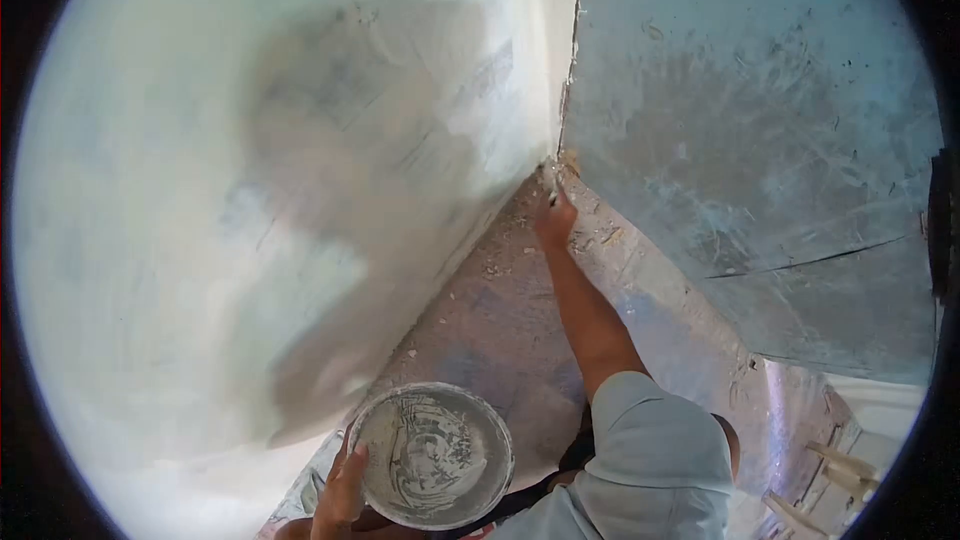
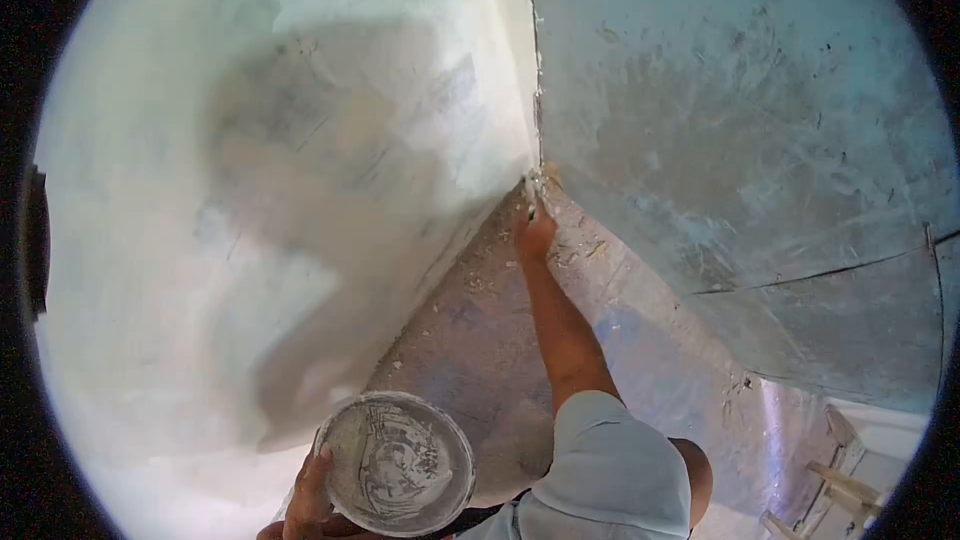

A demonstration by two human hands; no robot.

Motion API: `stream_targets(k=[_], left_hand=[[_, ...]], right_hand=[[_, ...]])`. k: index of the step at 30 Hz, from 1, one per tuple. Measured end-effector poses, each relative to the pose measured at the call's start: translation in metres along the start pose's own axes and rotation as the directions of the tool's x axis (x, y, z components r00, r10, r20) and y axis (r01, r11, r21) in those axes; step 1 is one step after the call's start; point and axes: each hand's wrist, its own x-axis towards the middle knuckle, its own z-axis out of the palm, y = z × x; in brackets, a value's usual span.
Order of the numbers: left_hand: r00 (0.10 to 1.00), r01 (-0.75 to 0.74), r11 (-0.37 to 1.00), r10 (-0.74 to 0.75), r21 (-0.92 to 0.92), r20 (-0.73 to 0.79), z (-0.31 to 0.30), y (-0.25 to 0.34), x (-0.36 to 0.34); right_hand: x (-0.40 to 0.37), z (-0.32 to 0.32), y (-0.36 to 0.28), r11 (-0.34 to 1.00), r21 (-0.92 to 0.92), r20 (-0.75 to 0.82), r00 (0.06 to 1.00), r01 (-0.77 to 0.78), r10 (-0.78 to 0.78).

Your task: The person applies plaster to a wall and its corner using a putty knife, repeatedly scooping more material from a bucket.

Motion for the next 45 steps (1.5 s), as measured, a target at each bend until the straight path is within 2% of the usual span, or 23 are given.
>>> stream_targets(k=[2, 3, 6, 10, 13, 14, 17, 18, 22, 24, 25, 27, 29, 30, 32, 33, 35, 36, 38, 40, 42, 44, 45], left_hand=[[1.0, 0.009, 1.0, -0.009, -0.007, -0.013, 0.003, 0.002, -0.002], [1.0, 0.012, 1.0, -0.012, -0.008, -0.019, 0.004, 0.003, -0.003], [0.999, 0.016, 1.0, -0.017, -0.012, -0.03, 0.006, 0.005, -0.006], [0.999, 0.028, 0.999, -0.029, -0.02, -0.039, 0.006, 0.005, -0.006], [0.999, 0.035, 0.999, -0.035, -0.025, -0.028, 0.004, 0.003, -0.003], [0.999, 0.035, 0.999, -0.036, -0.026, -0.023, 0.004, 0.002, -0.001], [0.999, 0.031, 0.999, -0.031, -0.028, -0.005, 0.0, -0.001, 0.0], [1.0, 0.028, 0.999, -0.028, -0.029, 0.0, 0.0, -0.001, 0.0], [1.0, 0.007, 0.999, -0.007, -0.05, 0.015, -0.004, -0.009, 0.001], [1.0, -0.012, 0.998, 0.013, -0.056, 0.013, -0.007, -0.012, 0.001], [1.0, -0.027, 0.998, 0.027, -0.058, 0.011, -0.009, -0.014, 0.001], [0.998, -0.06, 0.995, 0.06, -0.083, 0.0, -0.012, -0.019, -0.001], [0.981, -0.194, 0.981, 0.194, 0.008, 0.027, -0.02, -0.025, 0.011], [0.965, -0.261, 0.964, 0.259, 0.056, 0.032, -0.029, -0.035, 0.023], [0.956, -0.291, 0.956, 0.292, -0.032, 0.019, -0.022, -0.018, 0.024], [0.962, -0.273, 0.962, 0.273, -0.006, -0.017, -0.023, -0.016, 0.026], [0.965, -0.25, 0.968, 0.248, -0.002, -0.088, -0.024, -0.017, 0.031], [0.942, -0.328, 0.945, 0.325, -0.016, -0.086, -0.015, -0.026, 0.024], [0.921, -0.385, 0.921, 0.38, -0.055, -0.086, -0.018, -0.031, 0.032], [0.887, -0.462, 0.879, 0.461, -0.116, -0.037, -0.02, -0.041, 0.034], [0.894, -0.447, 0.88, 0.445, -0.162, -0.049, -0.022, -0.052, 0.038], [0.895, -0.446, 0.869, 0.438, -0.213, -0.086, -0.021, -0.056, 0.037], [0.888, -0.459, 0.862, 0.45, -0.216, -0.094, -0.021, -0.058, 0.037]], right_hand=[[0.024, 0.004, -0.008, 0.994, 0.002, -0.01, 0.993, -0.114, 0.114], [0.03, 0.025, 0.02, 0.995, -0.011, -0.17, 0.98, 0.102, -0.102], [0.029, 0.045, 0.027, 0.994, 0.065, -0.183, 0.981, 0.084, -0.07], [0.007, 0.047, 0.03, 0.998, -0.052, -0.11, 0.993, 0.036, -0.042], [-0.015, 0.051, 0.027, 0.99, -0.089, -0.027, 0.993, 0.112, -0.114], [-0.025, 0.051, 0.02, 0.995, 0.068, -0.047, 0.997, 0.072, -0.069], [-0.049, 0.054, 0.01, 0.995, 0.039, -0.027, 0.995, 0.096, -0.095], [-0.059, 0.055, 0.009, 0.992, 0.125, 0.033, 0.999, 0.001, -0.005], [-0.096, 0.06, 0.003, 0.993, 0.063, -0.024, 0.995, 0.096, -0.094], [-0.113, 0.047, -0.013, 0.997, 0.068, 0.145, 0.989, 0.026, -0.036], [-0.121, 0.034, -0.023, 0.991, 0.077, 0.257, 0.963, -0.105, 0.082], [-0.123, 0.014, -0.026, 0.988, 0.063, 0.238, 0.963, -0.142, 0.124], [-0.134, -0.002, -0.017, 0.981, 0.029, 0.287, 0.941, -0.194, 0.178], [-0.125, -0.004, -0.006, 0.92, 0.216, 0.063, 0.945, -0.327, 0.321], [-0.084, -0.02, 0.022, 0.924, 0.243, 0.171, 0.951, -0.296, 0.259], [-0.063, -0.029, 0.035, 0.924, 0.259, 0.224, 0.948, -0.282, 0.227], [-0.034, -0.052, -0.07, 0.692, 0.526, 0.409, 0.861, -0.494, 0.303], [-0.031, -0.073, -0.103, 0.5, 0.696, 0.568, 0.821, -0.515, 0.055], [-0.047, -0.107, -0.196, 0.665, 0.612, 0.686, 0.706, -0.427, -0.178], [-0.077, -0.137, -0.257, 0.877, 0.427, 0.828, 0.484, -0.219, -0.282], [-0.117, -0.145, -0.274, 0.924, 0.348, 0.918, 0.258, -0.159, -0.301], [-0.156, -0.142, -0.288, 0.937, 0.326, 0.927, 0.241, -0.129, -0.289], [-0.172, -0.136, -0.292, 0.923, 0.36, 0.903, 0.302, -0.139, -0.307]])
